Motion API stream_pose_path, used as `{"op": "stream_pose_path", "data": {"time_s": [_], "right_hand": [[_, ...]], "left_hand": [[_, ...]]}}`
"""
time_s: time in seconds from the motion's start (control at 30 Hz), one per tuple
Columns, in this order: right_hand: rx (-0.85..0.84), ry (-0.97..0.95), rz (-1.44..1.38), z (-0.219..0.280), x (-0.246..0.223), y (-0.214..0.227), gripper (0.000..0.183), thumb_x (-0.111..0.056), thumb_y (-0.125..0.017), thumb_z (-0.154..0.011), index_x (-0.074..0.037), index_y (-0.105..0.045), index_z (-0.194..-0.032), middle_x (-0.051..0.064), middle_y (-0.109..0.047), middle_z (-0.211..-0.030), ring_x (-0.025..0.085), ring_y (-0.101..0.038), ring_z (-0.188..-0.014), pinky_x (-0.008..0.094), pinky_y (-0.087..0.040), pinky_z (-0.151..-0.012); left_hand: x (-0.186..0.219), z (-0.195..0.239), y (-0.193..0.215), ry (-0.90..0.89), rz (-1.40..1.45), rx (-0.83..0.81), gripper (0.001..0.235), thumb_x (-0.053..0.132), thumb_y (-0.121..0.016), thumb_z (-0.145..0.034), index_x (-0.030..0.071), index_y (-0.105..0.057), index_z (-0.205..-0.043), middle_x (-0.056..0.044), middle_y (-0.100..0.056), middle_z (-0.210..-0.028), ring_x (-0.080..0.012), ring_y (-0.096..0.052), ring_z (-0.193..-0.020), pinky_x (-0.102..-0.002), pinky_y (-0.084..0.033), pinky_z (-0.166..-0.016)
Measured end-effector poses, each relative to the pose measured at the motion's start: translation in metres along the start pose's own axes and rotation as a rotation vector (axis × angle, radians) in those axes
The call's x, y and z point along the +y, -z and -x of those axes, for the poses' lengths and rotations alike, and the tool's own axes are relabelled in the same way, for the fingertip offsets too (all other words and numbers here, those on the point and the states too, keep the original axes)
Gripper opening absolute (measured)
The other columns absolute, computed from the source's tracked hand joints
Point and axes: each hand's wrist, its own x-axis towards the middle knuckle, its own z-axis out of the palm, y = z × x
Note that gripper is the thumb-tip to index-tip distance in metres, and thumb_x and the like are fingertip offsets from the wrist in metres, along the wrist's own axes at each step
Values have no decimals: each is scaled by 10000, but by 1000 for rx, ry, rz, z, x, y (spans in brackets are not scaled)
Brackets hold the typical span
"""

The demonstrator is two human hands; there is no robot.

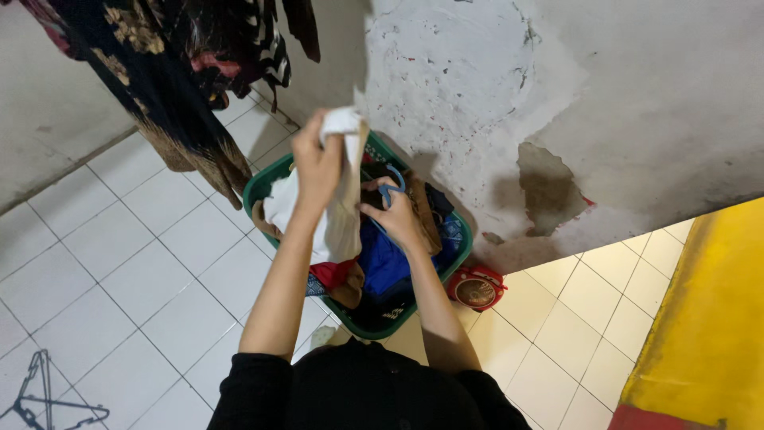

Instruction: The person takes clothing items one by one from a laundry basket, places them on plastic hangers, and hangs each item on a wall-mounted drying rack.

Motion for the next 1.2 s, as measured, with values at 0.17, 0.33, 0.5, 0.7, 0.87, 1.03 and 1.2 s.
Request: {"op": "stream_pose_path", "data": {"time_s": [0.17,0.33,0.5,0.7,0.87,1.03,1.2], "right_hand": [[-59,128,-545,-19,12,-9,566,-24,-787,-824,-54,-540,-1332,51,-564,-1341,166,-557,-1249,315,-481,-1007],[-338,97,-296,-40,14,3,854,-75,-812,-731,-87,-410,-1483,101,-487,-1478,240,-491,-1317,403,-413,-1129],[-120,-153,207,-35,-2,52,786,-332,-900,-914,-16,-454,-1479,169,-582,-1404,247,-583,-1268,397,-459,-1093],[404,366,96,-34,-53,138,277,15,-721,-965,13,-585,-1208,80,-691,-1045,171,-615,-888,306,-519,-821],[472,408,117,-25,-39,147,212,118,-614,-856,42,-646,-1051,59,-675,-982,112,-636,-933,248,-532,-838],[384,308,88,-10,15,144,152,99,-683,-859,15,-670,-985,59,-703,-972,132,-655,-970,262,-496,-871],[448,213,-68,-7,44,142,217,106,-673,-862,-12,-673,-1044,43,-689,-1000,124,-634,-920,247,-486,-791]], "left_hand": [[2,-31,16,61,200,-179,269,223,-569,-1122,-17,-686,-1150,28,-643,-927,-50,-530,-849,-237,-453,-745],[11,-61,30,100,226,-40,339,347,-594,-1088,34,-724,-1072,51,-625,-823,-55,-491,-714,-261,-417,-644],[19,-101,74,-159,266,10,373,411,-597,-1119,66,-689,-1013,52,-564,-811,-71,-419,-704,-253,-319,-644],[24,-100,99,-214,143,152,329,317,-638,-1157,-8,-688,-1151,19,-583,-913,-80,-476,-786,-261,-385,-703],[6,-63,101,-114,-299,192,263,207,-645,-1095,-47,-690,-1146,-119,-685,-875,-125,-588,-789,-315,-489,-716],[-34,-19,106,247,-379,114,237,160,-547,-1087,-57,-642,-1077,-179,-579,-704,-215,-524,-610,-360,-427,-601],[-56,3,103,-59,-342,38,179,110,-576,-1099,-54,-646,-1077,-172,-639,-910,-218,-572,-766,-354,-488,-727]]}}
